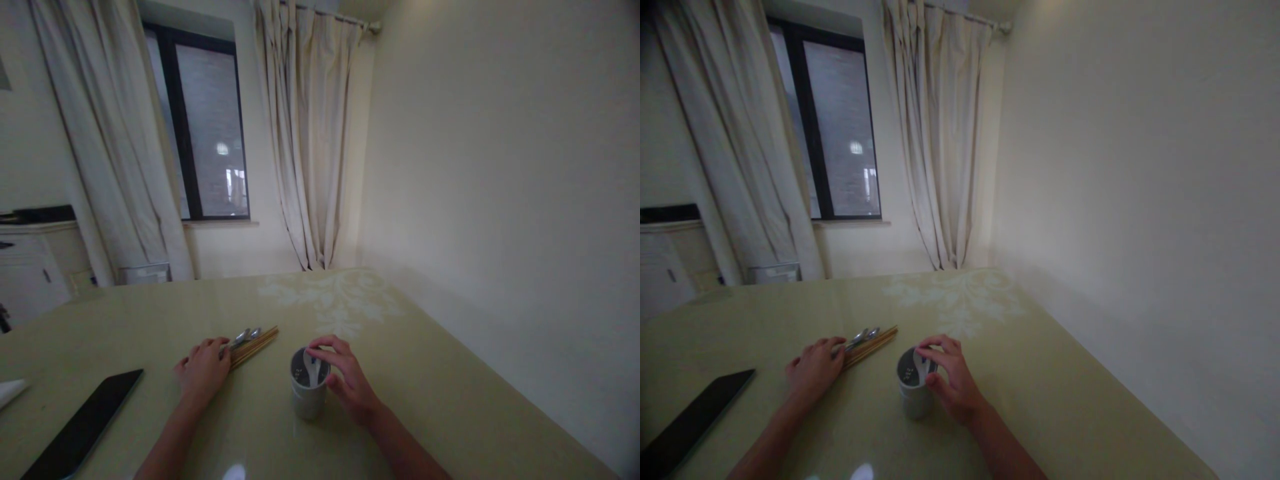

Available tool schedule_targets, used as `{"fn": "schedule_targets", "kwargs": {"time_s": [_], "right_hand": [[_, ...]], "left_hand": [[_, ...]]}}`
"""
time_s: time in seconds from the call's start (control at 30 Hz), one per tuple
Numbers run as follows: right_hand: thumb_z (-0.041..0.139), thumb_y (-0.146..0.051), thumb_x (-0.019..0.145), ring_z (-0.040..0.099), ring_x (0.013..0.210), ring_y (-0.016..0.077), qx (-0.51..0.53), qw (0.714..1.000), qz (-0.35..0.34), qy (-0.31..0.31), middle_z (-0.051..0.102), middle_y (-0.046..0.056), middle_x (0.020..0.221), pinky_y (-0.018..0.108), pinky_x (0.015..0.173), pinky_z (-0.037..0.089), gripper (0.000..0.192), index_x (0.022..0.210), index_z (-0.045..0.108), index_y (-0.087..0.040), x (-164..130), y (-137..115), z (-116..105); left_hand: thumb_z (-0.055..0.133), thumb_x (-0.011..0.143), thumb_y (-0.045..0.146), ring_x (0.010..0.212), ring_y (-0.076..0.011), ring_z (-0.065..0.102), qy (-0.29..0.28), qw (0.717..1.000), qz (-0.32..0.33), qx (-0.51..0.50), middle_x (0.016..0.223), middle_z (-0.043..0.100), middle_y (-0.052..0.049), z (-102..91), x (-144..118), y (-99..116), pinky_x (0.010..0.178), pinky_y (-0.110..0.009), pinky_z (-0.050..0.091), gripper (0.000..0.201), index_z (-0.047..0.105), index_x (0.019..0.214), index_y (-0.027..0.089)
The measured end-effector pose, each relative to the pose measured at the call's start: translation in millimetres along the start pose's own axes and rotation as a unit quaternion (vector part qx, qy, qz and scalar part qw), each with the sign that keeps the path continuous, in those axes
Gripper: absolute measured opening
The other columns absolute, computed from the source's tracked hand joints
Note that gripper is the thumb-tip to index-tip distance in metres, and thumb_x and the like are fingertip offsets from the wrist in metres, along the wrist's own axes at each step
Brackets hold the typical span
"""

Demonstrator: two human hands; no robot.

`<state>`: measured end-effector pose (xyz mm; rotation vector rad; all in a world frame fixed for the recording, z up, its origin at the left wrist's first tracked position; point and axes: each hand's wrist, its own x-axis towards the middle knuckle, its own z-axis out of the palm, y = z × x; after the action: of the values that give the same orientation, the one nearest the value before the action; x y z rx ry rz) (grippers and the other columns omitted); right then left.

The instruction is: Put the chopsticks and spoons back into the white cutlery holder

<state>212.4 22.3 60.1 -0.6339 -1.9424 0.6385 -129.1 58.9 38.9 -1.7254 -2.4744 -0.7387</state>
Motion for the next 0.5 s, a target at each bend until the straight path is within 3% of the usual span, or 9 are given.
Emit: {"fn": "schedule_targets", "kwargs": {"time_s": [0.1, 0.17, 0.23, 0.3, 0.37, 0.5], "right_hand": [[0.044, -0.084, 0.095, 0.059, 0.125, 0.0330, -0.026, 0.999, -0.016, -0.016, 0.069, 0.011, 0.133, 0.050, 0.110, 0.042, 0.073, 0.139, 0.071, -0.033, 0.2, -2.1, -1.9], [0.045, -0.083, 0.095, 0.058, 0.126, 0.0329, -0.040, 0.998, -0.027, -0.026, 0.069, 0.011, 0.134, 0.050, 0.110, 0.041, 0.073, 0.141, 0.070, -0.032, 0.3, -3.2, -2.4], [0.047, -0.083, 0.095, 0.058, 0.128, 0.0325, -0.054, 0.997, -0.036, -0.032, 0.068, 0.011, 0.136, 0.049, 0.111, 0.040, 0.073, 0.142, 0.068, -0.031, 0.2, -3.8, -2.3], [0.046, -0.083, 0.095, 0.058, 0.129, 0.0321, -0.069, 0.996, -0.043, -0.034, 0.068, 0.011, 0.139, 0.049, 0.111, 0.040, 0.074, 0.142, 0.067, -0.031, 0.1, -3.9, -2.0], [0.044, -0.082, 0.096, 0.059, 0.130, 0.0315, -0.085, 0.994, -0.053, -0.033, 0.067, 0.011, 0.140, 0.048, 0.111, 0.040, 0.073, 0.142, 0.067, -0.030, 0.4, -3.6, -1.9], [0.040, -0.081, 0.098, 0.061, 0.129, 0.0304, -0.111, 0.991, -0.066, -0.040, 0.069, 0.009, 0.140, 0.048, 0.110, 0.040, 0.069, 0.133, 0.071, -0.030, 2.3, -3.0, -2.0]], "left_hand": [[0.047, 0.098, 0.042, 0.123, -0.0363, 0.064, 0.040, 0.983, 0.075, -0.165, 0.128, 0.076, -0.015, -2.2, -12.4, 27.8, 0.115, -0.058, 0.040, 0.040, 0.076, 0.117, 0.022], [0.046, 0.099, 0.057, 0.121, -0.0331, 0.067, -0.015, 0.920, 0.133, -0.369, 0.126, 0.076, -0.014, -2.5, -30.7, 56.1, 0.112, -0.051, 0.047, 0.049, 0.075, 0.117, 0.022], [0.037, 0.102, 0.067, 0.122, -0.0314, 0.067, -0.087, 0.843, 0.136, -0.513, 0.129, 0.075, -0.013, -0.5, -55.2, 85.5, 0.112, -0.050, 0.048, 0.062, 0.073, 0.124, 0.022], [0.036, 0.102, 0.070, 0.125, -0.0308, 0.067, -0.153, 0.787, 0.130, -0.583, 0.133, 0.074, -0.013, 3.3, -79.8, 109.5, 0.113, -0.049, 0.048, 0.065, 0.070, 0.131, 0.023], [0.043, 0.100, 0.072, 0.130, -0.0312, 0.064, -0.182, 0.752, 0.108, -0.624, 0.137, 0.072, -0.012, 7.5, -98.4, 124.6, 0.114, -0.047, 0.049, 0.064, 0.069, 0.132, 0.024], [0.061, 0.092, 0.072, 0.133, -0.0324, 0.063, -0.184, 0.738, 0.071, -0.645, 0.140, 0.071, -0.011, 12.7, -110.6, 131.8, 0.113, -0.044, 0.050, 0.062, 0.069, 0.129, 0.024]]}}
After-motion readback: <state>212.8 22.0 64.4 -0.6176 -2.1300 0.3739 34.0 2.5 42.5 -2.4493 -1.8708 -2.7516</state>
